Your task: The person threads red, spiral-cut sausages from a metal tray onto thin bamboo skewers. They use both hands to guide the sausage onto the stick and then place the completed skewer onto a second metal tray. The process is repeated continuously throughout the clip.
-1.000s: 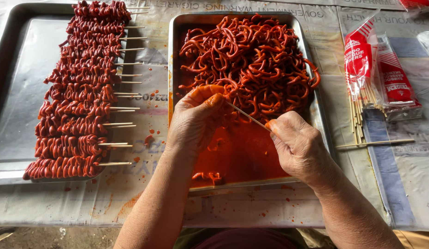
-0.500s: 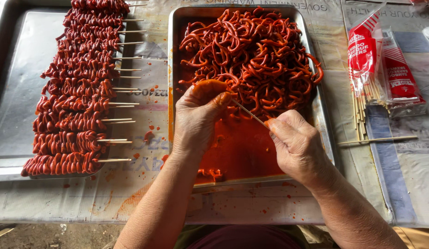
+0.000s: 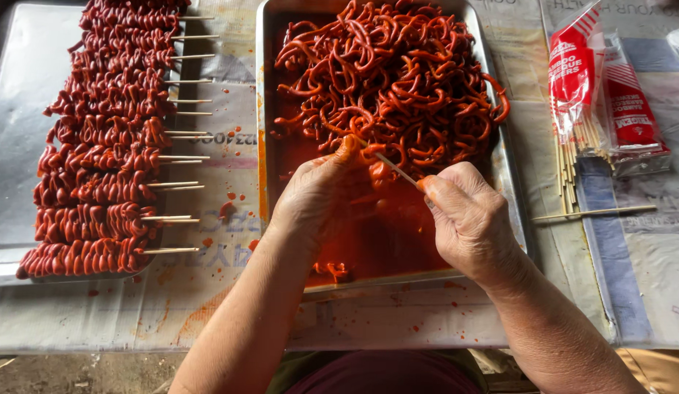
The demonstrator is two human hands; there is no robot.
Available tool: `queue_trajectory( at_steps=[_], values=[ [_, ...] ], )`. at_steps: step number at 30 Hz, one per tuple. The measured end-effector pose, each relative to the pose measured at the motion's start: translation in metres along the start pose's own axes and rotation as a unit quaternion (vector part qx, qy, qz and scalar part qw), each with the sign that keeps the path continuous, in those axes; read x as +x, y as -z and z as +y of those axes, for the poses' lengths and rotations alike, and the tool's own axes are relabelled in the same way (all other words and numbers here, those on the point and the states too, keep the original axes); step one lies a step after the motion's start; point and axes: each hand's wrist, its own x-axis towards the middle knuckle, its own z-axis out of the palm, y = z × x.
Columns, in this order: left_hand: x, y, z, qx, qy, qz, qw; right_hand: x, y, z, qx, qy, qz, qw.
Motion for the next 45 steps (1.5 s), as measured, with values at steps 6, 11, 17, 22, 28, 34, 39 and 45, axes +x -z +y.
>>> queue_trajectory(
  at_steps=[6,11,17,22,28,34,39,45],
  values=[
    [0.006,-0.004,0.000,-0.129,-0.092,-0.022,0.987,-0.001,-0.001,-0.004,0.017,-0.007,-0.015,1.000],
    [0.000,-0.010,0.002,-0.050,-0.157,0.002,0.986,-0.001,-0.001,-0.003,0.016,-0.017,-0.010,1.000],
    [-0.006,-0.014,0.005,0.005,-0.192,-0.006,0.981,0.000,0.001,-0.005,0.009,-0.016,-0.008,1.000],
    [-0.008,-0.016,0.007,0.082,-0.234,0.025,0.968,-0.001,0.004,-0.001,0.011,-0.010,-0.012,1.000],
    [-0.010,-0.014,0.009,0.175,-0.220,0.034,0.959,-0.004,0.004,0.004,-0.001,0.002,-0.021,1.000],
    [-0.023,-0.014,0.028,0.313,-0.345,0.126,0.876,0.001,0.007,0.004,0.079,-0.031,-0.032,0.996],
    [-0.018,-0.008,0.028,0.273,-0.294,0.038,0.915,0.001,0.009,0.005,0.075,-0.027,-0.030,0.996],
    [-0.021,-0.001,0.029,0.166,-0.165,-0.031,0.972,-0.001,0.008,0.005,0.053,-0.020,-0.019,0.998]
  ],
)
